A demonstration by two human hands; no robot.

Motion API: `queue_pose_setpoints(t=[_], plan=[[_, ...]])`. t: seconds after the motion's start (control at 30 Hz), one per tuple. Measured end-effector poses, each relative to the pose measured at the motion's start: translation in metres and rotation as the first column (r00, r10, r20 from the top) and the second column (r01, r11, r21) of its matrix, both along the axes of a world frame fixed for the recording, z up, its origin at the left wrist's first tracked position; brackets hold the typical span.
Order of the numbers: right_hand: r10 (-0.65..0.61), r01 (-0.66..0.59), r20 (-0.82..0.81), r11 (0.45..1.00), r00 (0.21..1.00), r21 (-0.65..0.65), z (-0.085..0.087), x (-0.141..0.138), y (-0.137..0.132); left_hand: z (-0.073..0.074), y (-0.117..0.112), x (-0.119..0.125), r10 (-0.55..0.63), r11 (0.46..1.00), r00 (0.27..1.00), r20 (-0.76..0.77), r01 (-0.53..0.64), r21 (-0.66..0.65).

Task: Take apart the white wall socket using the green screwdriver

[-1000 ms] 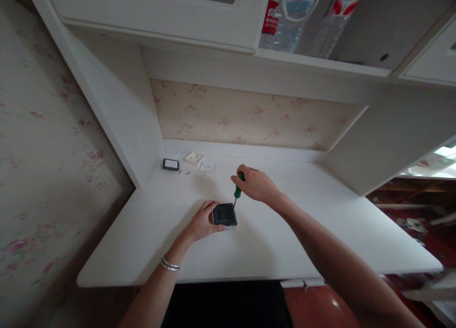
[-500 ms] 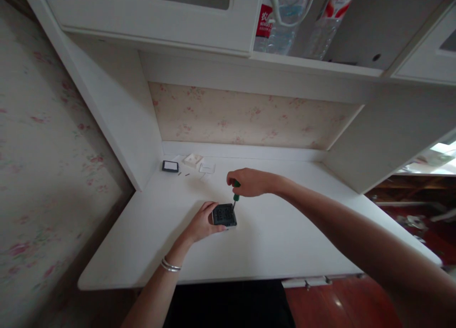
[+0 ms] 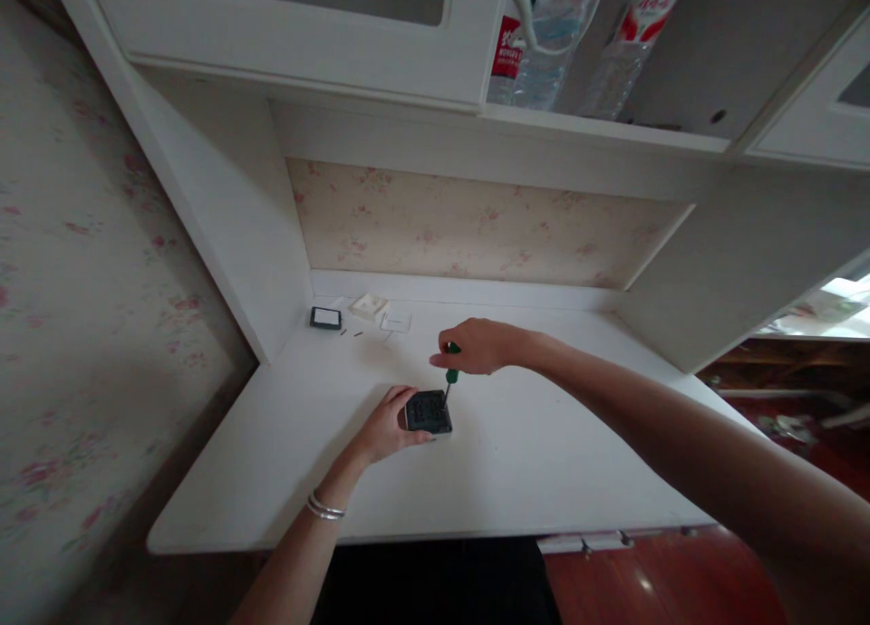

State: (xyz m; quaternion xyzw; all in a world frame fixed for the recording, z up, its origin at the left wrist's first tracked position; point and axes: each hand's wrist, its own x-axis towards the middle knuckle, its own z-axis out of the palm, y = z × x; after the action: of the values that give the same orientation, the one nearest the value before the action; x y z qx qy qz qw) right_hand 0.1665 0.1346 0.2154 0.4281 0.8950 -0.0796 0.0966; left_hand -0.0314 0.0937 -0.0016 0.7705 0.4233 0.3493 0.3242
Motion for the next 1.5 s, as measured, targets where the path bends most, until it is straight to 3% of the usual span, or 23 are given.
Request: queue_pose_setpoints(t=[0.17,0.33,0.47,0.7,1.03,1.5], plan=[[0.080,-0.079,-0.047,0.996,0.996,0.042,-0.003,0.003,0.002,0.003,-0.001,0.000,-0.012,1.000,1.000,-0.001,0.012,-0.005],[-0.028,0.027,0.009,0.997,1.000,0.075,-0.005,0.000,0.000,0.003,-0.001,0.000,0.008,1.000,1.000,-0.009,-0.008,-0.022],[0.065,-0.056,-0.070,0.991,0.995,0.122,0.000,-0.001,-0.005,0.001,-0.001,-0.001,-0.004,0.999,1.000,0.007,0.004,-0.036],[0.040,0.009,-0.239,0.979,0.970,0.203,0.013,-0.005,-0.021,-0.006,0.004,-0.007,-0.026,0.996,0.997,0.076,0.032,-0.077],[0.085,-0.042,-0.261,0.985,0.962,0.168,-0.014,-0.019,-0.028,-0.001,0.003,-0.004,-0.045,0.997,0.995,0.088,0.050,-0.056],[0.086,-0.043,-0.240,0.983,0.967,0.181,-0.014,-0.023,-0.028,-0.003,0.003,-0.004,-0.032,0.996,0.995,0.094,0.040,-0.085]])
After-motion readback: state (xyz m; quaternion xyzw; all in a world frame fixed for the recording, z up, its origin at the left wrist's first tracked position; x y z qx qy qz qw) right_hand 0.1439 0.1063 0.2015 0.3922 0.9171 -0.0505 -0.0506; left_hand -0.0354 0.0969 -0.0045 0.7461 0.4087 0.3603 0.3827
